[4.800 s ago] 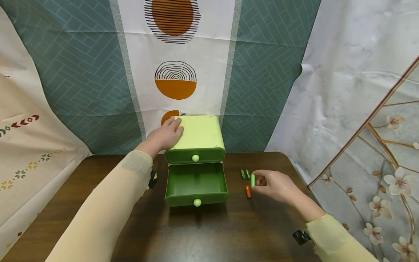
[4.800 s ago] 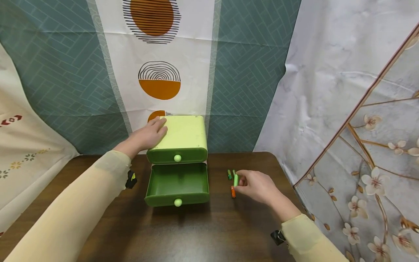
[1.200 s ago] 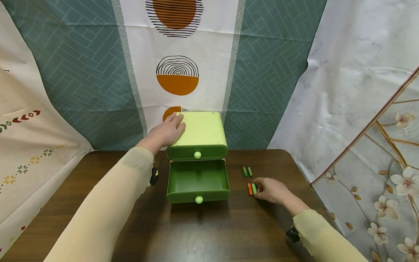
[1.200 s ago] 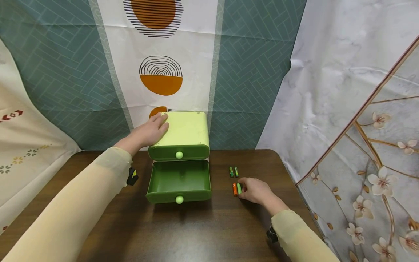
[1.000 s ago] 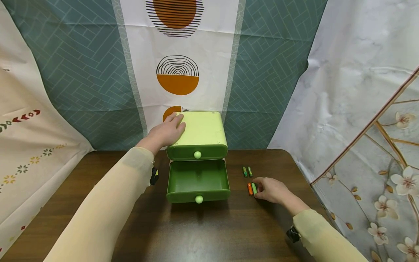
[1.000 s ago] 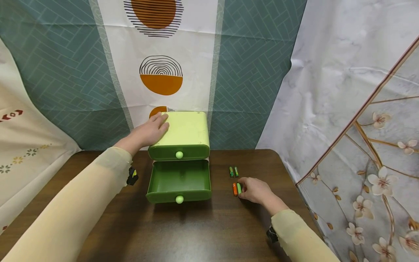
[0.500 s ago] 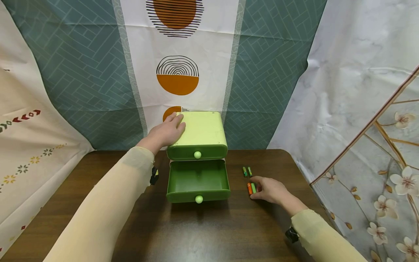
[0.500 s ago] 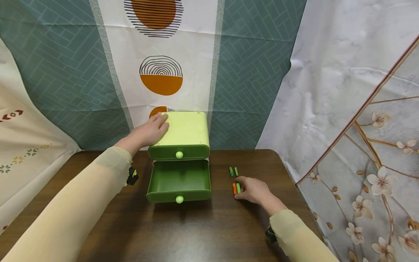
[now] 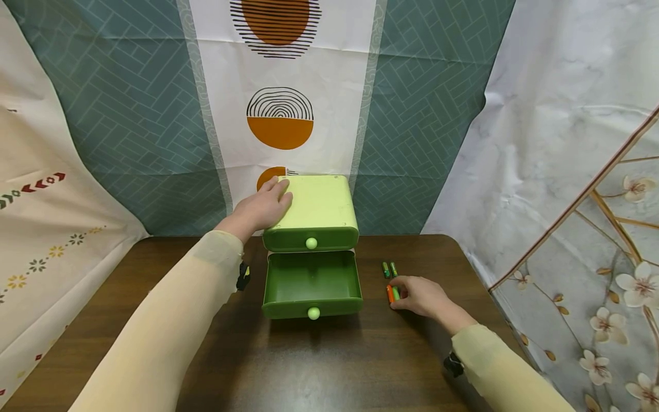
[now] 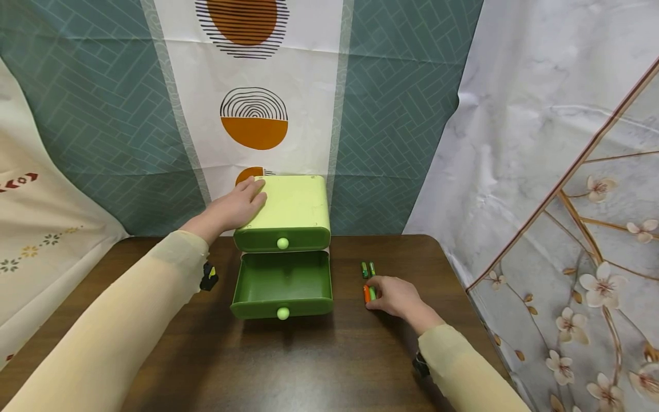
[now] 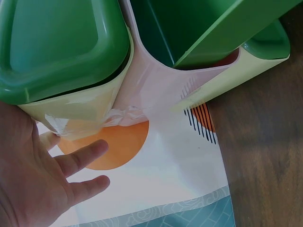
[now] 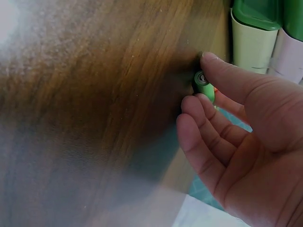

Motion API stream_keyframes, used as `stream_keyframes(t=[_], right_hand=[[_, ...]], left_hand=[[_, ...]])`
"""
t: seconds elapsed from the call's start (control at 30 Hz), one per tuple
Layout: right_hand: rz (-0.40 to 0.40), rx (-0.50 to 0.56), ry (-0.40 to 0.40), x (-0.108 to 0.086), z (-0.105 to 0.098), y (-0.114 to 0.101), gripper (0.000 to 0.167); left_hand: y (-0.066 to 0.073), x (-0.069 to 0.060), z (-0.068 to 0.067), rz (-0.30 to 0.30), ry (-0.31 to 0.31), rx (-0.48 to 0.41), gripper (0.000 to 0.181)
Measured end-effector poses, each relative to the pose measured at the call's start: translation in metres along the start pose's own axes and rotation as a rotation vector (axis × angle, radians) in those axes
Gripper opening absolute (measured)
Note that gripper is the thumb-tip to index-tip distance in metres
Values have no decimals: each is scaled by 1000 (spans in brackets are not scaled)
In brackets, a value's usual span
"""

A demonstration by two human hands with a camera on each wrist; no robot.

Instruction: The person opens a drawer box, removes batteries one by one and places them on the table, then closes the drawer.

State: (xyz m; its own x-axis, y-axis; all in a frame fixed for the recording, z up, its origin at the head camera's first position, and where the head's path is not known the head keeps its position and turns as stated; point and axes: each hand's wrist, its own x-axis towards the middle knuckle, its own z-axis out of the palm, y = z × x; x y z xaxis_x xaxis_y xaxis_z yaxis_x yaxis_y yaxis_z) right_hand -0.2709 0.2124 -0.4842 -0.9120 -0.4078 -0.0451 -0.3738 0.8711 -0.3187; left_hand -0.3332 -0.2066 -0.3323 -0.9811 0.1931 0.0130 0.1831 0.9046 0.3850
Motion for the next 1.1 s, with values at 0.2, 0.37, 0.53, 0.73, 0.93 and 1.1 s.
stream_keyframes(t=[0.2, 0.37, 0.53, 0.73, 0.93, 1.1], right_hand=[[2, -7, -8, 1, -2, 1, 51], [7, -7, -12, 0, -3, 1, 50], [11, -5, -13, 0, -5, 1, 51], [19, -2, -17, 0, -5, 1, 53], [23, 4, -19, 0, -5, 2, 55], [24, 7, -19, -1, -4, 3, 56]], left_hand=[[2, -1, -1, -3, -6, -3, 70], [4, -2, -1, -1, -6, 0, 70], [4, -2, -1, 2, -4, 3, 70], [3, 0, 0, -1, -4, -9, 70], [2, 2, 1, -1, -2, -17, 70], [1, 2, 1, -5, -4, -13, 70]])
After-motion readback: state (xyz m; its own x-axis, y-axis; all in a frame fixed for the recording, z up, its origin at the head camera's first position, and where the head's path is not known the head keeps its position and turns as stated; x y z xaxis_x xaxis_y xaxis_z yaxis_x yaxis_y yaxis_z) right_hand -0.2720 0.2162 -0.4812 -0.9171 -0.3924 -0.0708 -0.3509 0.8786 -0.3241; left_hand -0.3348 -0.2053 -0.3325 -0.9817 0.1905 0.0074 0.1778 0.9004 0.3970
